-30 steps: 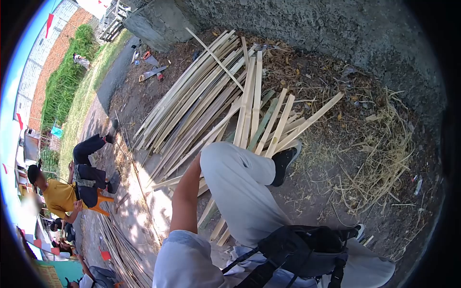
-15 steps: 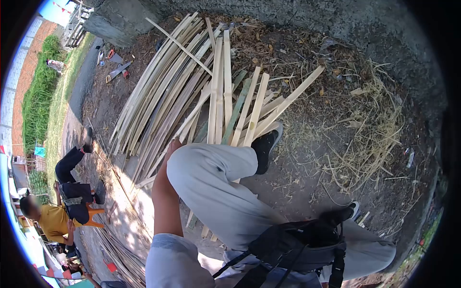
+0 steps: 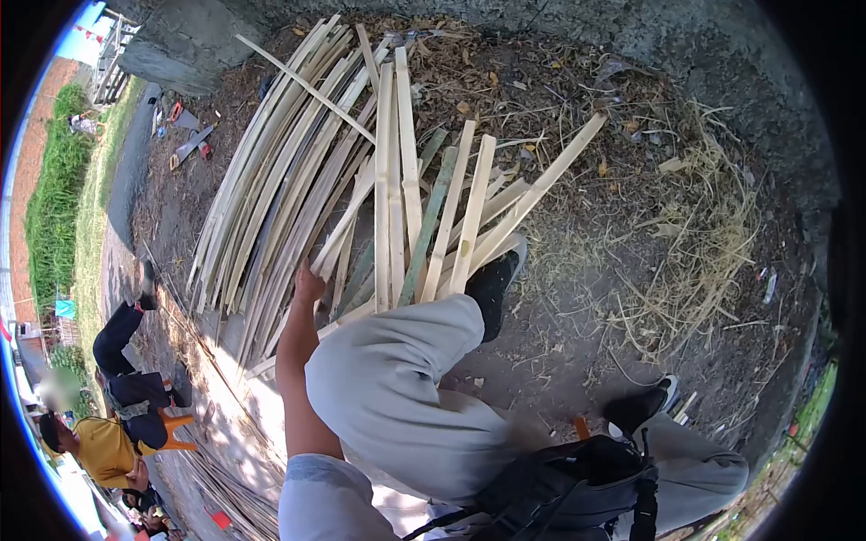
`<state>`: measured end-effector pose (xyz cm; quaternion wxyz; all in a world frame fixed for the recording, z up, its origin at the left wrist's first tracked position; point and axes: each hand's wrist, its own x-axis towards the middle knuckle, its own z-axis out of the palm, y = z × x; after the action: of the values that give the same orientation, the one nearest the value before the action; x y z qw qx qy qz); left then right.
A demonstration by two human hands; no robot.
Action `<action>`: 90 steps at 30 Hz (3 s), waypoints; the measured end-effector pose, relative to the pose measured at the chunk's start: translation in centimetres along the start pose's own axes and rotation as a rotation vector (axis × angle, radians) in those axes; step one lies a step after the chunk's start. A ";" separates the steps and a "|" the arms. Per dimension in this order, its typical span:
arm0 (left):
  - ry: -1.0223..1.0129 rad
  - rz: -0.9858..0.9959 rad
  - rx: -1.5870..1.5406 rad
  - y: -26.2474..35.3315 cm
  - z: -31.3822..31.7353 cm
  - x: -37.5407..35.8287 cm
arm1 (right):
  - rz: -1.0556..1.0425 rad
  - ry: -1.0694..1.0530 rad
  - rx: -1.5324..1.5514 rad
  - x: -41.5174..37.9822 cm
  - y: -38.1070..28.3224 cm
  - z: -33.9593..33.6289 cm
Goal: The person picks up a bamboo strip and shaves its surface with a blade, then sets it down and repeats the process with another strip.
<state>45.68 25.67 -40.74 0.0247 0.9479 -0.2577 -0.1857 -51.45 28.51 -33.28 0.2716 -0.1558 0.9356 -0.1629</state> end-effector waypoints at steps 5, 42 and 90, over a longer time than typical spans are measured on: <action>-0.052 -0.025 0.050 1.2 0.4 0.5 | 0.006 0.018 0.014 -0.1 0.0 -0.5; 0.597 0.839 -1.015 36.0 -36.6 -21.5 | 0.019 0.641 0.358 12.5 -9.3 -26.8; -0.344 0.987 -0.980 53.4 -14.5 -33.9 | -0.323 -0.592 1.115 -10.9 -42.7 -5.1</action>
<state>-1.70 -4.43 -8.14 0.4876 0.5580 -0.5436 -0.3941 -36.91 -4.58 -7.57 0.5301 -0.1687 0.5612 -0.6128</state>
